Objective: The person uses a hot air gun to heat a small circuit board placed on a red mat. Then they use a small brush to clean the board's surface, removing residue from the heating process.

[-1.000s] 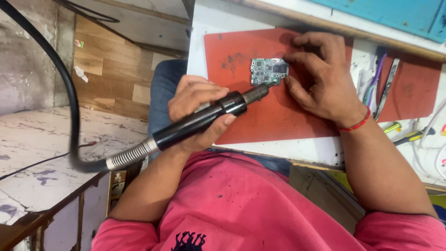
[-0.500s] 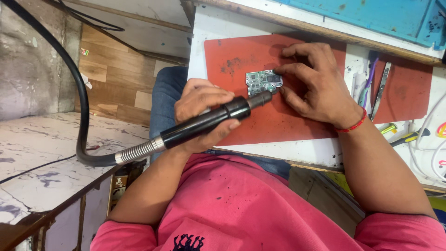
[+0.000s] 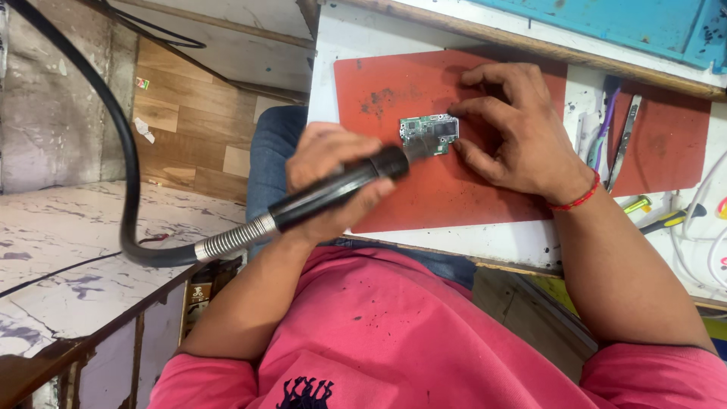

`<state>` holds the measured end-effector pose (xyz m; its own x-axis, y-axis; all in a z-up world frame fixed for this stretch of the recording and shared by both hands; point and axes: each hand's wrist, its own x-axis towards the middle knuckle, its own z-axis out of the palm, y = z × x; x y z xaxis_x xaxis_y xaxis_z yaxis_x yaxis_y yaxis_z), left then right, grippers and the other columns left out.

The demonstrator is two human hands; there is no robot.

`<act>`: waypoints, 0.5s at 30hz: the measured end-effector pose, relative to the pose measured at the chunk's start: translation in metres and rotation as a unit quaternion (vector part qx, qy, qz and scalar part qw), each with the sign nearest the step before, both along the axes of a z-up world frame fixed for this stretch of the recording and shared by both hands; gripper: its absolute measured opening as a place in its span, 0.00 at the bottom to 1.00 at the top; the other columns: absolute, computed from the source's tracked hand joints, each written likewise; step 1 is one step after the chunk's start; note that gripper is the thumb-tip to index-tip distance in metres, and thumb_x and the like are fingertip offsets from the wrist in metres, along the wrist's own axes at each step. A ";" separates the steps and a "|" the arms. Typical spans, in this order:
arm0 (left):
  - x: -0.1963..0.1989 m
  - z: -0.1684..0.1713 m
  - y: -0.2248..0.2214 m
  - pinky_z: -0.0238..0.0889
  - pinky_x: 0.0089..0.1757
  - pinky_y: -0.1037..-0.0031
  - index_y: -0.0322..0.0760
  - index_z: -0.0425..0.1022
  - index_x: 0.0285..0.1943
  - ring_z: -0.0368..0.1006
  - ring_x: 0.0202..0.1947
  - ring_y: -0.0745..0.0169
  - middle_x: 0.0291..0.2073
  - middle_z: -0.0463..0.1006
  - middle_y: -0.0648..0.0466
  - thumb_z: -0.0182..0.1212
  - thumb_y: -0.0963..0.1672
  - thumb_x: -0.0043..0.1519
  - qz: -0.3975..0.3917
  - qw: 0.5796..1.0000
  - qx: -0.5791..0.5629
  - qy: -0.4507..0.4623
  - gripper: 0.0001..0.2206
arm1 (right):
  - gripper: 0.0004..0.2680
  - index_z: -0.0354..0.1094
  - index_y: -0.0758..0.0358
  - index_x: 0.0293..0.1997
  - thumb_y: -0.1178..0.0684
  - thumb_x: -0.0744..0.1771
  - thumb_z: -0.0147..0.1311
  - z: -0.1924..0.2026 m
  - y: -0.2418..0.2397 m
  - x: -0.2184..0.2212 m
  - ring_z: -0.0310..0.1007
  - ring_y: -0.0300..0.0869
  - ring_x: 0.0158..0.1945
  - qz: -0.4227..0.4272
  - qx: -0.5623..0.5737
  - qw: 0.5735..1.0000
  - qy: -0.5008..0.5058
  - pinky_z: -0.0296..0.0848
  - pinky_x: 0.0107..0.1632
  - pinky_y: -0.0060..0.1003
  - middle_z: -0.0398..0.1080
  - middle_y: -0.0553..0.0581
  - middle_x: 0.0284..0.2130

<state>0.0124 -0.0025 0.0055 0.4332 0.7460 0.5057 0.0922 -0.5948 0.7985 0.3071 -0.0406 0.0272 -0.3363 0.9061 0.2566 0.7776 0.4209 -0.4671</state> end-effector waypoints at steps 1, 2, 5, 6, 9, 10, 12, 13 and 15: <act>-0.001 0.000 0.000 0.68 0.51 0.68 0.35 0.77 0.52 0.76 0.46 0.55 0.44 0.82 0.50 0.74 0.49 0.60 0.005 1.000 0.000 -0.002 0.18 | 0.13 0.74 0.62 0.51 0.56 0.63 0.66 -0.001 0.000 0.000 0.63 0.55 0.61 0.000 -0.001 1.000 0.004 0.66 0.65 0.48 0.65 0.60 0.60; -0.001 0.000 0.001 0.68 0.51 0.68 0.35 0.77 0.52 0.77 0.46 0.56 0.44 0.82 0.50 0.74 0.49 0.60 0.006 1.000 0.001 -0.004 0.18 | 0.13 0.74 0.62 0.52 0.56 0.63 0.66 -0.001 0.000 0.000 0.63 0.55 0.62 -0.003 -0.001 1.000 0.008 0.67 0.65 0.48 0.65 0.60 0.60; 0.001 0.000 0.001 0.68 0.51 0.68 0.36 0.77 0.50 0.77 0.46 0.54 0.44 0.82 0.50 0.74 0.49 0.59 -0.024 0.999 0.012 -0.022 0.18 | 0.13 0.74 0.63 0.52 0.57 0.64 0.66 -0.002 -0.002 0.002 0.62 0.56 0.63 -0.017 -0.008 1.000 0.012 0.66 0.66 0.48 0.65 0.61 0.61; 0.000 0.000 0.000 0.68 0.51 0.68 0.36 0.77 0.49 0.76 0.46 0.54 0.44 0.82 0.50 0.74 0.49 0.59 -0.037 0.999 0.018 -0.028 0.17 | 0.13 0.74 0.63 0.53 0.57 0.64 0.66 -0.003 -0.001 0.002 0.62 0.56 0.64 -0.019 -0.011 1.000 0.014 0.66 0.67 0.48 0.64 0.61 0.61; -0.001 0.001 -0.002 0.70 0.50 0.71 0.35 0.77 0.53 0.76 0.46 0.56 0.45 0.82 0.51 0.72 0.48 0.64 0.055 0.997 -0.056 -0.024 0.16 | 0.13 0.73 0.64 0.53 0.58 0.64 0.65 -0.005 -0.002 0.002 0.62 0.56 0.65 -0.025 0.003 1.000 0.007 0.65 0.68 0.49 0.65 0.61 0.62; -0.001 0.001 -0.001 0.69 0.50 0.70 0.35 0.77 0.52 0.76 0.45 0.56 0.44 0.82 0.51 0.72 0.49 0.62 0.038 0.999 -0.035 -0.016 0.16 | 0.13 0.73 0.64 0.53 0.58 0.64 0.65 -0.005 -0.002 0.003 0.61 0.56 0.65 -0.027 -0.002 1.000 0.010 0.65 0.68 0.49 0.64 0.61 0.62; -0.001 0.002 -0.001 0.68 0.49 0.68 0.34 0.78 0.50 0.77 0.44 0.56 0.42 0.82 0.51 0.73 0.49 0.60 0.009 1.000 0.008 0.002 0.17 | 0.13 0.73 0.64 0.53 0.58 0.64 0.65 -0.005 -0.002 0.004 0.61 0.57 0.65 -0.028 -0.012 0.999 0.017 0.65 0.68 0.48 0.64 0.61 0.62; -0.001 0.002 -0.001 0.68 0.50 0.68 0.34 0.78 0.50 0.77 0.44 0.57 0.43 0.82 0.51 0.73 0.48 0.60 0.017 1.000 0.002 0.001 0.17 | 0.13 0.73 0.63 0.53 0.58 0.64 0.65 -0.005 -0.001 0.003 0.61 0.56 0.65 -0.028 -0.010 0.999 0.013 0.65 0.68 0.49 0.64 0.61 0.62; -0.001 0.004 -0.001 0.67 0.51 0.68 0.34 0.78 0.52 0.77 0.43 0.58 0.43 0.82 0.51 0.73 0.48 0.61 0.032 0.999 -0.010 0.000 0.17 | 0.13 0.74 0.63 0.53 0.58 0.64 0.65 -0.005 0.000 0.002 0.62 0.56 0.66 -0.028 -0.004 1.000 0.009 0.64 0.69 0.49 0.65 0.60 0.62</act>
